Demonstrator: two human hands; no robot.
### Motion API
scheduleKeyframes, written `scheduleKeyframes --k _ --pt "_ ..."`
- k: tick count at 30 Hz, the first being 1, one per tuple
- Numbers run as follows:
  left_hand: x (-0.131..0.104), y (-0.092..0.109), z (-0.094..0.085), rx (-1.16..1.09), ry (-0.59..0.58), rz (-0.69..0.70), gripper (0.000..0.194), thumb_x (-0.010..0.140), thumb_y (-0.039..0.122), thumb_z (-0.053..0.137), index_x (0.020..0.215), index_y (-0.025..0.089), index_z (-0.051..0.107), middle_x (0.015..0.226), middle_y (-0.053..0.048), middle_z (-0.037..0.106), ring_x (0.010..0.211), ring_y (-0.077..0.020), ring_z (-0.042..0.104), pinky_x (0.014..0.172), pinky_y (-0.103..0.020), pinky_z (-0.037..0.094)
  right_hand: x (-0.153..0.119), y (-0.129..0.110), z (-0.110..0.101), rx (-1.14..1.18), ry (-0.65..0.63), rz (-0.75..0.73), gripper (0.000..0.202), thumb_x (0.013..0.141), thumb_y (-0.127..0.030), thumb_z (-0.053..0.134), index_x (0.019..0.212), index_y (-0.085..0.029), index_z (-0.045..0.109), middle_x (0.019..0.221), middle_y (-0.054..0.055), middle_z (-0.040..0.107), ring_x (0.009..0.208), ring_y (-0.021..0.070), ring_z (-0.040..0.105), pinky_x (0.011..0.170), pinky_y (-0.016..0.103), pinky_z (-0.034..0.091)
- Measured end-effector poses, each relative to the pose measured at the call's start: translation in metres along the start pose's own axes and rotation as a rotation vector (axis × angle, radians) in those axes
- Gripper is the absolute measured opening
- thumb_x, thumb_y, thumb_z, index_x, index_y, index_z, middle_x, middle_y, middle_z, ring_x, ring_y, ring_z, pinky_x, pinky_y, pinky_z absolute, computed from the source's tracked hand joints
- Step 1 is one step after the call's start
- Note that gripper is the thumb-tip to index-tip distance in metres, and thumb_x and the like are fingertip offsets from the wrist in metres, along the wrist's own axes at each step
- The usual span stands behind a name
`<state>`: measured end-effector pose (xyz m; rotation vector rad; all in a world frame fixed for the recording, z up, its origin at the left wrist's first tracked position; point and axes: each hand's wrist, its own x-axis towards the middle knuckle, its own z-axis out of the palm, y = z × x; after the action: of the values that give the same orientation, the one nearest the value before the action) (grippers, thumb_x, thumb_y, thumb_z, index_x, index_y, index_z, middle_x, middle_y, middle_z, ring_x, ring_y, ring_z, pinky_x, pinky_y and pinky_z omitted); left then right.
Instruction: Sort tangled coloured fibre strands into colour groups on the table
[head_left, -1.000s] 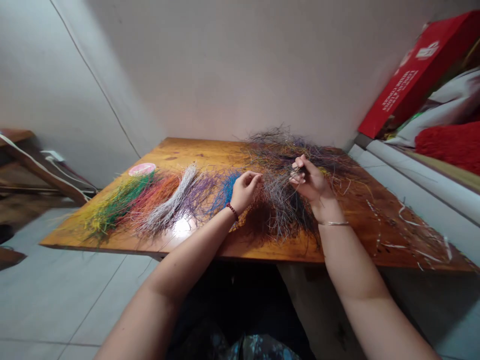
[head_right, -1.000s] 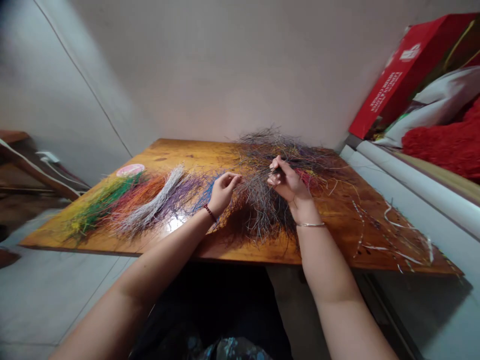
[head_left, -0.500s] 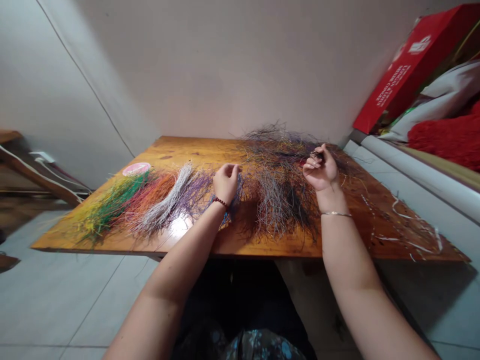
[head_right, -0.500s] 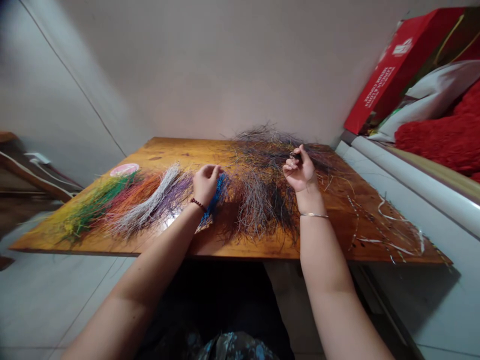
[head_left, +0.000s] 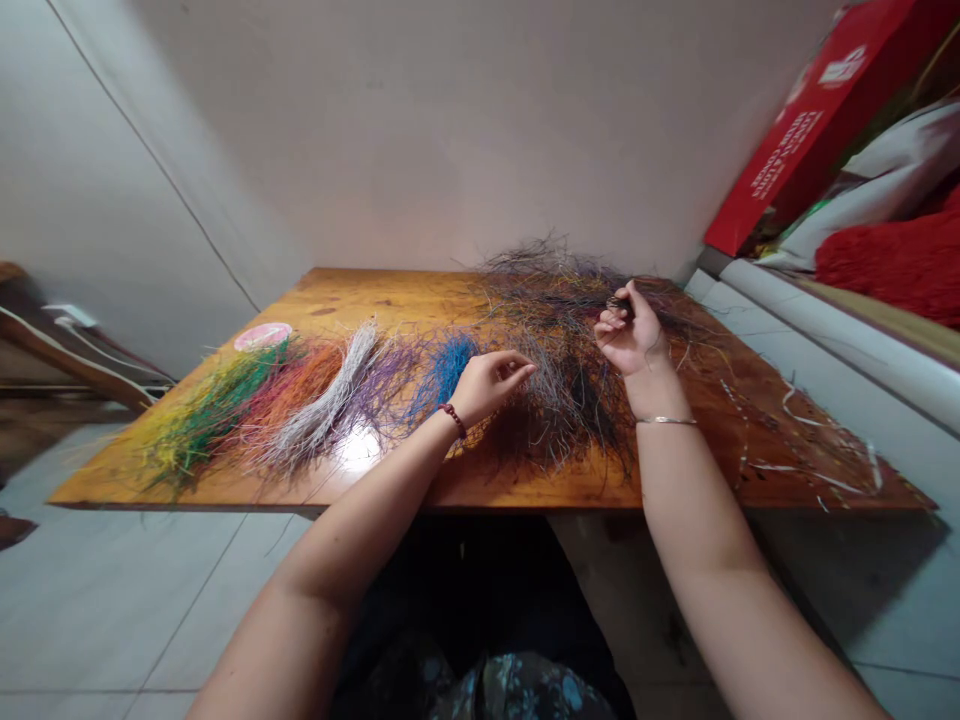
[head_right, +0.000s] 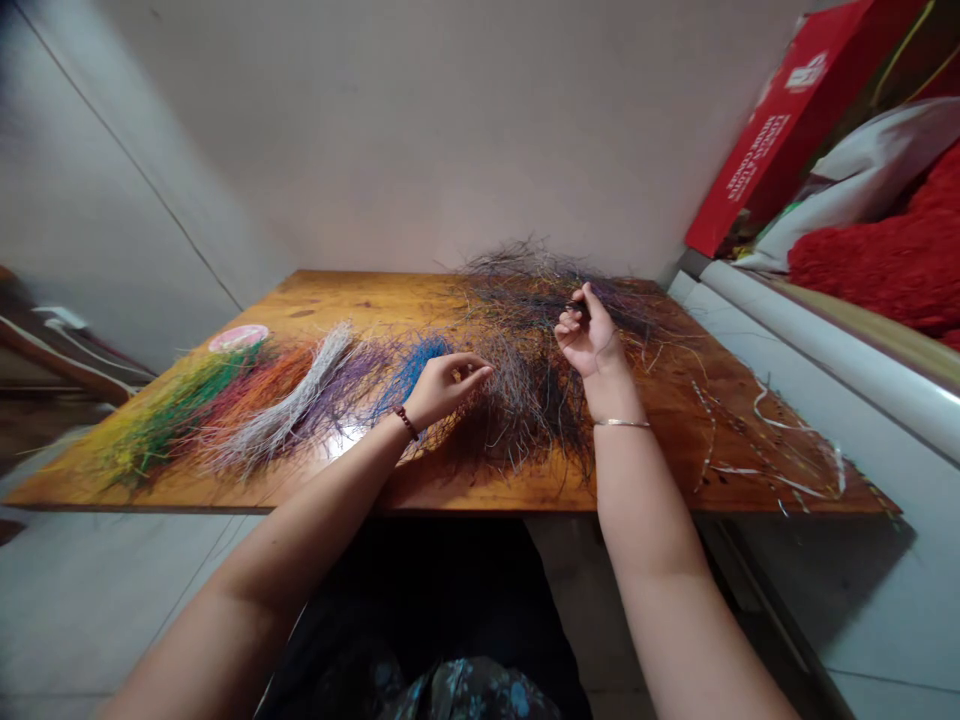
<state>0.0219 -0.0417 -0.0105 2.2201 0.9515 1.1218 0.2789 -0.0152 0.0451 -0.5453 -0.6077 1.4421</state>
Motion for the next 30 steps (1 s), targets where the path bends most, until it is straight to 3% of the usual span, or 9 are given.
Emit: scheduleKeyframes --k 7,15,18,20,22,24,30 --pt "-0.009 0.019 0.005 -0.096 -0.183 0.071 0.031 0.095 0.044 0.061 0.097 0.018 0.076 0.084 -0.003 0.075 0.069 -0.0123 0.061 0.066 -0.023 0.045 0.0 0.015 0.008 -0.134 0.064 -0.054 0.034 0.079 -0.042 0.081 0.075 -0.022 0.054 0.047 -0.01 0.043 0.039 0.0028 0.043 0.039 0.014 0.039" --pt "-0.01 0.024 0.005 -0.23 -0.371 0.08 0.03 0.095 0.042 0.062 0.105 0.019 0.077 0.101 -0.005 0.077 0.087 -0.0151 0.069 0.078 -0.023 0.049 0.0 0.017 0.009 -0.17 0.122 -0.053 0.033 0.081 -0.042 0.079 0.075 -0.021 0.054 0.046 -0.01 0.044 0.039 0.0028 0.043 0.04 0.014 0.04" --pt "-0.012 0.025 0.006 -0.218 -0.452 0.064 0.033 0.095 0.043 0.061 0.117 0.022 0.075 0.102 -0.004 0.077 0.083 -0.0157 0.07 0.076 -0.024 0.05 0.0 0.017 0.009 -0.169 0.125 -0.046 0.033 0.08 -0.042 0.079 0.075 -0.021 0.054 0.046 -0.01 0.044 0.039 0.0027 0.043 0.04 0.014 0.04" --pt "-0.013 0.026 0.006 -0.19 -0.446 0.049 0.035 0.096 0.044 0.059 0.121 0.024 0.074 0.097 -0.004 0.078 0.078 -0.016 0.069 0.072 -0.025 0.05 0.001 0.017 0.008 -0.199 0.121 -0.06 0.035 0.08 -0.045 0.079 0.075 -0.022 0.053 0.046 -0.01 0.044 0.038 0.0031 0.043 0.04 0.015 0.041" --pt "-0.014 0.026 0.007 -0.149 -0.375 0.043 0.036 0.098 0.046 0.055 0.118 0.024 0.074 0.095 -0.004 0.078 0.075 -0.0161 0.068 0.07 -0.025 0.049 0.001 0.017 0.008 -0.245 0.109 -0.085 0.037 0.079 -0.048 0.079 0.075 -0.023 0.053 0.046 -0.01 0.044 0.038 0.0036 0.043 0.041 0.015 0.041" --pt "-0.014 0.025 0.007 -0.11 -0.232 0.021 0.039 0.1 0.049 0.05 0.111 0.022 0.076 0.092 -0.004 0.077 0.071 -0.0154 0.066 0.066 -0.025 0.047 0.001 0.018 0.008 -0.287 0.093 -0.109 0.039 0.079 -0.051 0.079 0.076 -0.023 0.052 0.046 -0.01 0.043 0.038 0.004 0.044 0.041 0.016 0.042" --pt "-0.007 0.014 0.0 -0.024 0.378 -0.127 0.046 0.103 0.052 0.041 0.096 0.019 0.072 0.074 -0.003 0.069 0.068 -0.0142 0.062 0.066 -0.024 0.045 -0.003 0.022 0.01 -0.373 0.064 -0.15 0.042 0.075 -0.056 0.08 0.075 -0.023 0.053 0.05 -0.009 0.044 0.042 0.0039 0.046 0.042 0.015 0.044"
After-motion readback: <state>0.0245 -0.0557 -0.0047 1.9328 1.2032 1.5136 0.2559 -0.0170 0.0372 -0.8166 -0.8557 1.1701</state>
